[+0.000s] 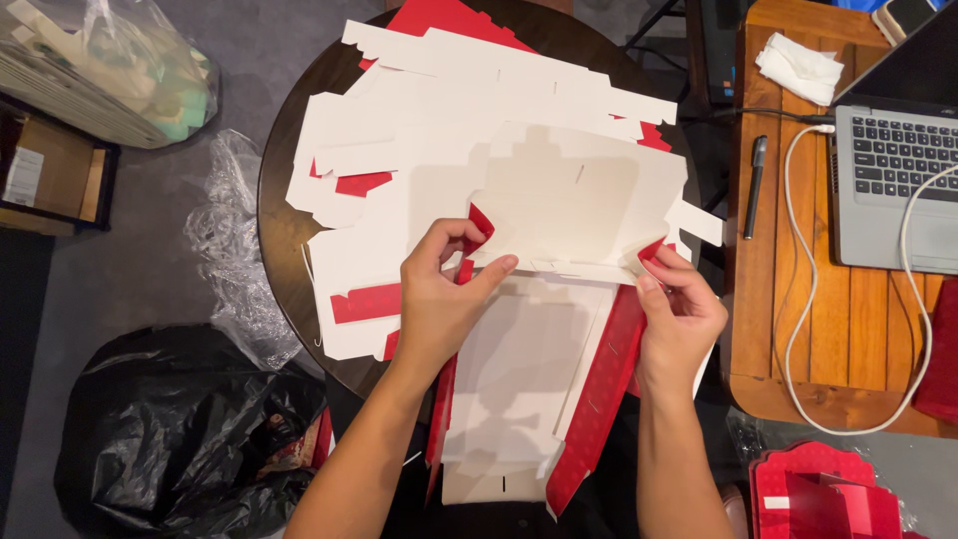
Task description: The person folds and assembles flat red-and-white paperboard pieces into small box-like containers. They fold along pre-scored lines, tuck flaps into slots, and stack the finished boxes on the table.
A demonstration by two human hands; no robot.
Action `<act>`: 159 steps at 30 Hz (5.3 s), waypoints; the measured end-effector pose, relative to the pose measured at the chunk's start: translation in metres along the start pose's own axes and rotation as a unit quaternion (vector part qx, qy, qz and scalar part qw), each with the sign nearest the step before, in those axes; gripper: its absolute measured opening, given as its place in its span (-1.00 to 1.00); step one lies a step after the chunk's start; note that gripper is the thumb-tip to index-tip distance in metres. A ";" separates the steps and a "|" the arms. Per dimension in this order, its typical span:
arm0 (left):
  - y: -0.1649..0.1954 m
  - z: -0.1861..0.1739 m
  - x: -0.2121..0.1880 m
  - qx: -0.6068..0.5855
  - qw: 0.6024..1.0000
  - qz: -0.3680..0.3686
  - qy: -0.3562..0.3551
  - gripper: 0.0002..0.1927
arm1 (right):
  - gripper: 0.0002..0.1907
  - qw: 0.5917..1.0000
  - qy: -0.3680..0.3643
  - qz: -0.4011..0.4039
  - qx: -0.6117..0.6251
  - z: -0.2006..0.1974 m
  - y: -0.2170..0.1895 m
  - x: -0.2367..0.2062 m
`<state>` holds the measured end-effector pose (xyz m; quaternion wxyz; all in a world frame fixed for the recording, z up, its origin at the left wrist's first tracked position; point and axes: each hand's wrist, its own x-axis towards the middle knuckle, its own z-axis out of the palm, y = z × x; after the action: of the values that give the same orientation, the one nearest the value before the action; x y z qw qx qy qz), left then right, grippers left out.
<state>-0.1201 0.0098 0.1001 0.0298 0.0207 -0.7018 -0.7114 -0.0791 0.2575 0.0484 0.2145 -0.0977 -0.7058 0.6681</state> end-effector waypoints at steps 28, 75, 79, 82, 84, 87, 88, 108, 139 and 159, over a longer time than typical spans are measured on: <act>-0.009 0.004 0.004 0.011 1.000 -0.012 0.008 -0.60 | -0.78 0.992 -0.041 -0.003 0.123 0.000 0.024 0.009; 0.022 0.005 -0.031 -0.045 0.982 0.140 -0.115 -0.27 | -0.62 0.977 -0.015 -0.090 0.191 -0.023 -0.024 0.020; 0.015 0.002 -0.035 -0.093 0.982 0.087 -0.142 -0.20 | -0.56 0.988 -0.024 -0.086 0.129 -0.016 -0.040 0.006; 0.011 0.004 -0.041 -0.118 0.981 0.060 -0.141 -0.21 | -0.51 0.991 -0.019 -0.076 0.109 -0.005 -0.062 0.004; 0.009 0.006 -0.045 -0.131 0.980 0.057 -0.138 -0.19 | -0.52 0.986 -0.012 -0.162 0.037 0.005 -0.079 0.002; 0.007 0.009 -0.055 -0.111 0.980 0.097 -0.132 -0.20 | -0.55 0.958 0.019 -0.276 -0.082 0.012 -0.103 -0.009; 0.006 0.011 -0.059 -0.103 0.980 0.117 -0.125 -0.23 | -0.56 0.942 0.034 -0.309 -0.124 0.012 -0.110 -0.014; 0.027 0.022 -0.088 -0.029 0.960 0.246 -0.133 -0.50 | -0.18 0.986 0.010 -0.090 0.139 -0.042 -0.080 -0.029; -0.049 -0.009 -0.038 -0.137 0.989 0.046 -0.005 -0.82 | -0.52 0.994 -0.066 -0.055 0.074 -0.025 -0.039 -0.039; -0.052 -0.006 -0.043 -0.162 0.985 0.060 0.008 -0.78 | -0.49 0.979 -0.072 -0.034 0.188 -0.005 -0.058 -0.033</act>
<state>-0.0779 0.0071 0.0475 0.0807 -0.0211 -0.5769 -0.8126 -0.0390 0.2427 0.1003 0.2002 0.0162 -0.5843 0.7863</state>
